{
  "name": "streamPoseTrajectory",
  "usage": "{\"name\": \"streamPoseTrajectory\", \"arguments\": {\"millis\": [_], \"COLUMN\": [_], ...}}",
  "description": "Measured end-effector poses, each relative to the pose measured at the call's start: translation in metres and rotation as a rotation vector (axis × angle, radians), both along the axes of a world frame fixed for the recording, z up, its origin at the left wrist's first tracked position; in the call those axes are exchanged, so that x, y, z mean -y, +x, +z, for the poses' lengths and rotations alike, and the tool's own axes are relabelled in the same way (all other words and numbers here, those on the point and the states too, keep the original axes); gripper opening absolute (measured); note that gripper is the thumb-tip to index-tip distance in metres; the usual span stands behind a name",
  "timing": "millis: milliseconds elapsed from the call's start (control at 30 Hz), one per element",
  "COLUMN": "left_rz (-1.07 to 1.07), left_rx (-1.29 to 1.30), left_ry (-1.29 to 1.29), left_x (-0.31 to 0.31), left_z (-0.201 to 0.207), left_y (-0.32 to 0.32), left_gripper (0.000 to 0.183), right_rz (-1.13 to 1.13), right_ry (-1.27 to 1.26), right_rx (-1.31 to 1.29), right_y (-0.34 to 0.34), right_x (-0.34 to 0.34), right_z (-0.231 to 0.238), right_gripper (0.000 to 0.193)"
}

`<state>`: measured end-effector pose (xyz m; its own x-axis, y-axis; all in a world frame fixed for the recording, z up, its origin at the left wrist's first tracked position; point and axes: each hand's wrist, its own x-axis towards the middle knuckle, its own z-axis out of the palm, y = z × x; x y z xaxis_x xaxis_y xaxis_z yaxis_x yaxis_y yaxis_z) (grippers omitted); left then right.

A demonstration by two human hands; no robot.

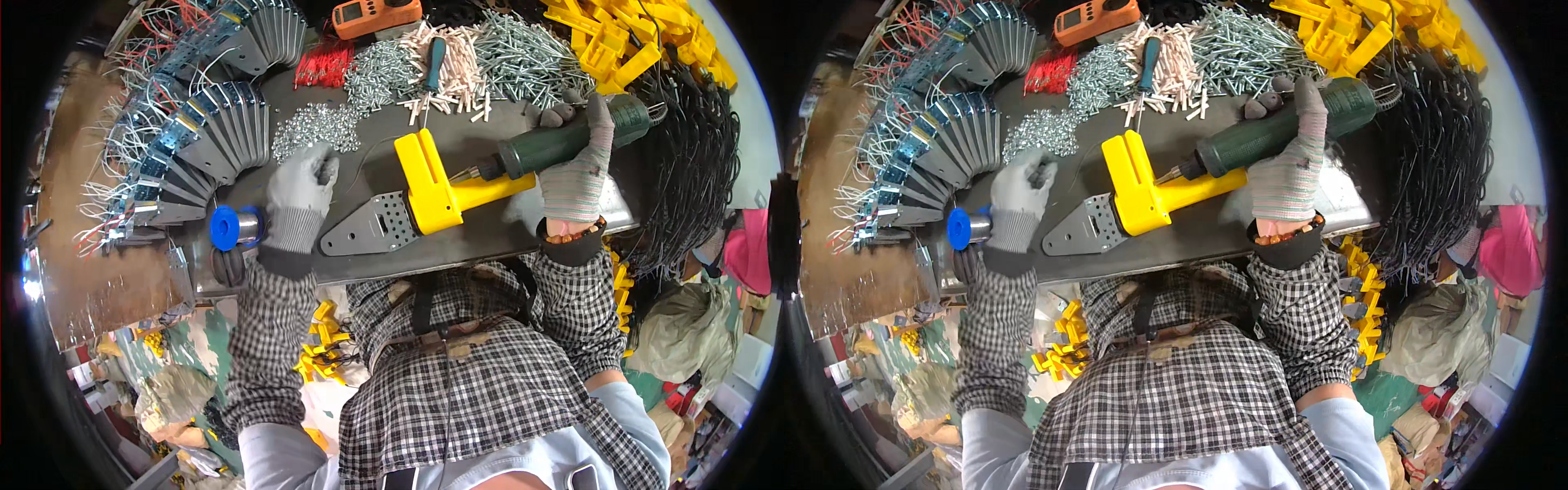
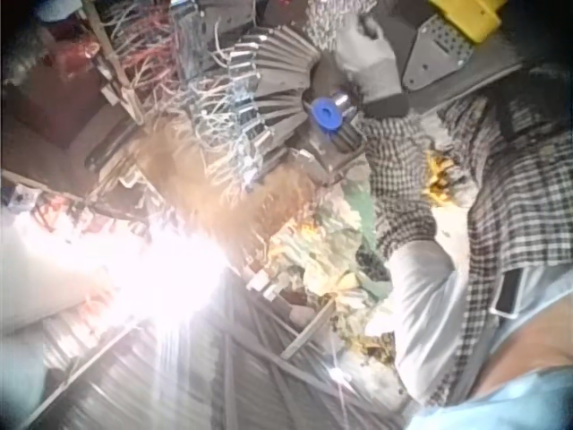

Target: Assembling electronic components by soldering wires and screwing them into a yellow plastic housing.

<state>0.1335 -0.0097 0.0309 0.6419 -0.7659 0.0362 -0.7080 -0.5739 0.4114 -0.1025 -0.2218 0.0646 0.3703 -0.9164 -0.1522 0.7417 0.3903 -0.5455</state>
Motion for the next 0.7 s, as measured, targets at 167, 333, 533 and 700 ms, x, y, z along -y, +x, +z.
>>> {"name": "streamPoseTrajectory", "arguments": {"millis": [167,333,533,700], "left_rz": [-0.121,-0.257,-0.198,-0.050], "left_rx": [0.193,0.323,-0.406,-0.582], "left_ry": [-0.013,0.498,-0.200,-0.443], "left_x": [0.016,0.037,0.006,-0.008], "left_z": [-0.001,0.010,0.021,-0.003], "left_y": [0.004,0.013,-0.053,-0.089], "left_gripper": [0.008,0.008,0.018,0.021], "right_rz": [0.011,0.032,0.007,0.013], "right_ry": [-0.015,-0.032,0.001,-0.001], "right_rx": [0.008,-0.010,0.010,-0.014], "right_y": [0.002,0.002,-0.001,0.004], "right_x": [0.003,0.002,0.006,0.003], "right_z": [-0.001,0.000,-0.005,-0.003], "right_gripper": [0.029,0.029,0.028,0.026]}}
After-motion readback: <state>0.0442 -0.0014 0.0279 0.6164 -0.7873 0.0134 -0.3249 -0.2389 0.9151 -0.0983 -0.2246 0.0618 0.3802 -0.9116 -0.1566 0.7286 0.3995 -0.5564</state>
